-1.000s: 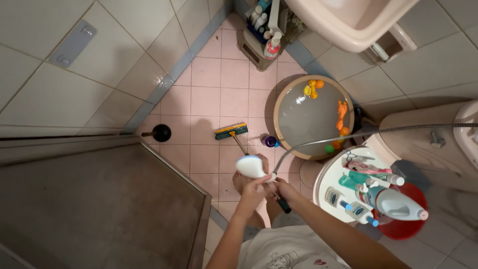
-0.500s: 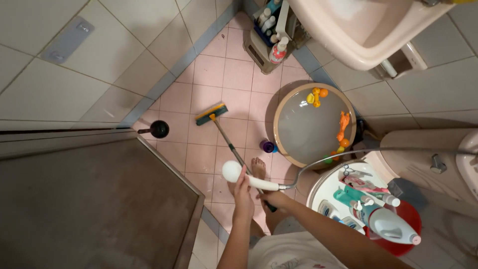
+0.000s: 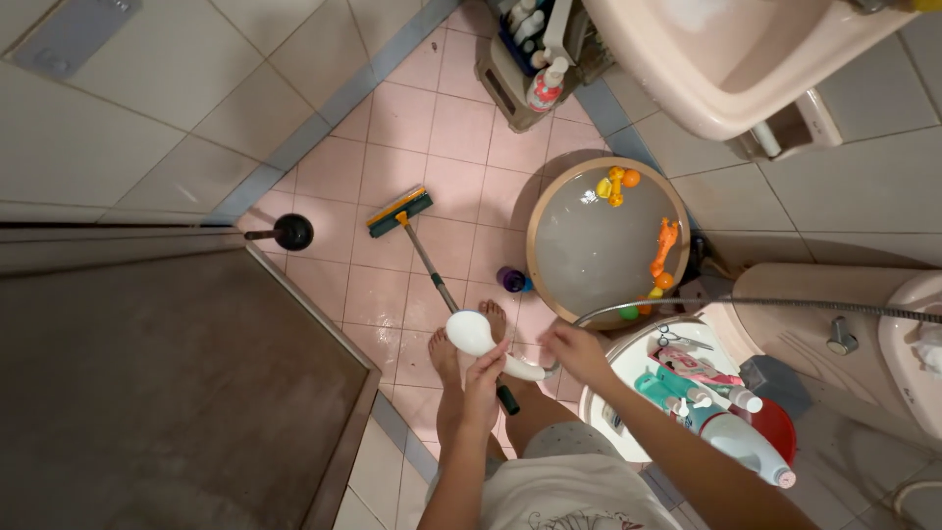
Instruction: Scrubbing a bathroom floor with bleach and a brush, then rinsing it with a handheld shower head.
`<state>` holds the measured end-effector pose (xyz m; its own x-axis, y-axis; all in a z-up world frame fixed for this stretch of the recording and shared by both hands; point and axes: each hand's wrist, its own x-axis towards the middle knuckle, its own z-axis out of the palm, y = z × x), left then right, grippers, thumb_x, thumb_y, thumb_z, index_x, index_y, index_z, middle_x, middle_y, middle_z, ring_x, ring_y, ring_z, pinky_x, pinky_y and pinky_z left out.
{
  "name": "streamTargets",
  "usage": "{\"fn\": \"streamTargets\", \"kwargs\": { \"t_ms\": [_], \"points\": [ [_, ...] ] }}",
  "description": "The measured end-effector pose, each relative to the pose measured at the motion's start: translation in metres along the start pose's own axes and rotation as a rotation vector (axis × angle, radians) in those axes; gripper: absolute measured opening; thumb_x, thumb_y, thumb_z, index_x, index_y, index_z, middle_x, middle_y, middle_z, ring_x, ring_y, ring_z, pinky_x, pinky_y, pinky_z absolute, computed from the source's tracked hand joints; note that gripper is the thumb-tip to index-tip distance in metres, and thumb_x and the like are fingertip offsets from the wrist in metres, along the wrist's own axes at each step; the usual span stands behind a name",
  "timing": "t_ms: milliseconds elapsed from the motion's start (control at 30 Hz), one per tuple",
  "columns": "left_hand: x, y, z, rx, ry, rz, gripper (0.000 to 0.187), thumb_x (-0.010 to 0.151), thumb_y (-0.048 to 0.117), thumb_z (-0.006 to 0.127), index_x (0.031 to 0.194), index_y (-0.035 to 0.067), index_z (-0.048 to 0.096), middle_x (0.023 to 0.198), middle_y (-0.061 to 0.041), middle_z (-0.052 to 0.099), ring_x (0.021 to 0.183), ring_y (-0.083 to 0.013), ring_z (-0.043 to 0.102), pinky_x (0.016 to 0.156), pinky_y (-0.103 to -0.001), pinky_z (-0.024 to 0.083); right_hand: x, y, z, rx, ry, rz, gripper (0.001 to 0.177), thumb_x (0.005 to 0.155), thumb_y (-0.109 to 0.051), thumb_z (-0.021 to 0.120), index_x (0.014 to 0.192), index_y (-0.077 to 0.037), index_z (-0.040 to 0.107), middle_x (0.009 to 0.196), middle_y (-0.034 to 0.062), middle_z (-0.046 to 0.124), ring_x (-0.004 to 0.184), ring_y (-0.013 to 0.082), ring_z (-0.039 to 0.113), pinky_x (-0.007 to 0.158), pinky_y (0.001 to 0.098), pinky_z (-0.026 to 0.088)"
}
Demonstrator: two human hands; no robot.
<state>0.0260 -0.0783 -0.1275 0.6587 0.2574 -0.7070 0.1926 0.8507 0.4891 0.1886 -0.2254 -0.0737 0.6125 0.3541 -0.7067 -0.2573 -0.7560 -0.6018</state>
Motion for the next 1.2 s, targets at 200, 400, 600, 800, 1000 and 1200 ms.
{"fn": "streamTargets", "kwargs": {
  "t_ms": [200,400,600,800,1000,1200],
  "points": [
    [-0.019,0.003,0.009,0.141,-0.101,0.115,0.029,0.097,0.001,0.061,0.121,-0.003,0.075,0.116,-0.009,0.073,0.108,-0.0164,0.066,0.098,-0.026,0.048,0.150,0.117,0.109,-0.118,-0.526,-0.027,0.032,0.091,-0.024,0.061,0.109,-0.001,0.074,0.097,0.0105,0.077,0.086,0.0192,0.072,0.080,0.0341,0.057],
    [-0.057,0.013,0.008,0.129,0.021,0.136,0.029,0.098,0.001,0.062,0.123,-0.001,0.075,0.117,-0.006,0.070,0.107,-0.0137,0.063,0.097,-0.025,0.048,0.108,0.048,0.128,0.090,-0.770,0.487,0.019,0.091,-0.011,0.060,0.103,-0.002,0.071,0.091,0.0107,0.069,0.082,0.0235,0.068,0.074,0.0445,0.055],
    [-0.085,0.040,0.016,-0.279,0.253,0.229,0.041,0.101,0.006,0.052,0.142,0.002,0.058,0.110,-0.006,0.065,0.100,-0.0146,0.064,0.095,-0.033,0.056,0.246,0.095,0.128,-0.626,-0.120,-0.215,0.032,0.098,-0.024,0.059,0.114,0.004,0.059,0.096,0.0269,0.070,0.088,0.0407,0.073,0.075,0.0533,0.056],
    [-0.075,0.077,-0.033,-0.133,0.592,0.454,0.043,0.093,0.006,0.056,0.128,0.013,0.032,0.105,-0.004,0.057,0.081,-0.0179,0.062,0.067,-0.037,0.055,0.225,-0.010,0.027,-0.771,-0.113,-0.278,0.050,0.104,-0.043,0.055,0.120,0.004,0.053,0.097,0.0352,0.071,0.092,0.0512,0.067,0.081,0.0569,0.054],
    [-0.061,0.065,-0.083,-0.443,0.695,0.369,0.018,0.097,0.010,0.062,0.112,0.004,0.054,0.089,-0.006,0.059,0.068,-0.0138,0.056,0.060,-0.030,0.051,0.093,0.078,-0.056,-1.275,-0.403,-0.362,0.026,0.082,-0.015,0.063,0.105,-0.012,0.076,0.116,0.0239,0.062,0.111,0.0408,0.064,0.096,0.0492,0.054],
    [-0.079,0.054,-0.081,-0.350,0.685,0.263,0.022,0.097,0.018,0.069,0.100,0.002,0.055,0.073,-0.004,0.054,0.059,-0.0144,0.053,0.053,-0.030,0.046,0.144,0.132,-0.049,-1.387,-0.305,-0.449,0.024,0.092,-0.016,0.056,0.110,-0.007,0.069,0.119,0.0246,0.061,0.108,0.0405,0.066,0.090,0.0498,0.056]
  ]
}}
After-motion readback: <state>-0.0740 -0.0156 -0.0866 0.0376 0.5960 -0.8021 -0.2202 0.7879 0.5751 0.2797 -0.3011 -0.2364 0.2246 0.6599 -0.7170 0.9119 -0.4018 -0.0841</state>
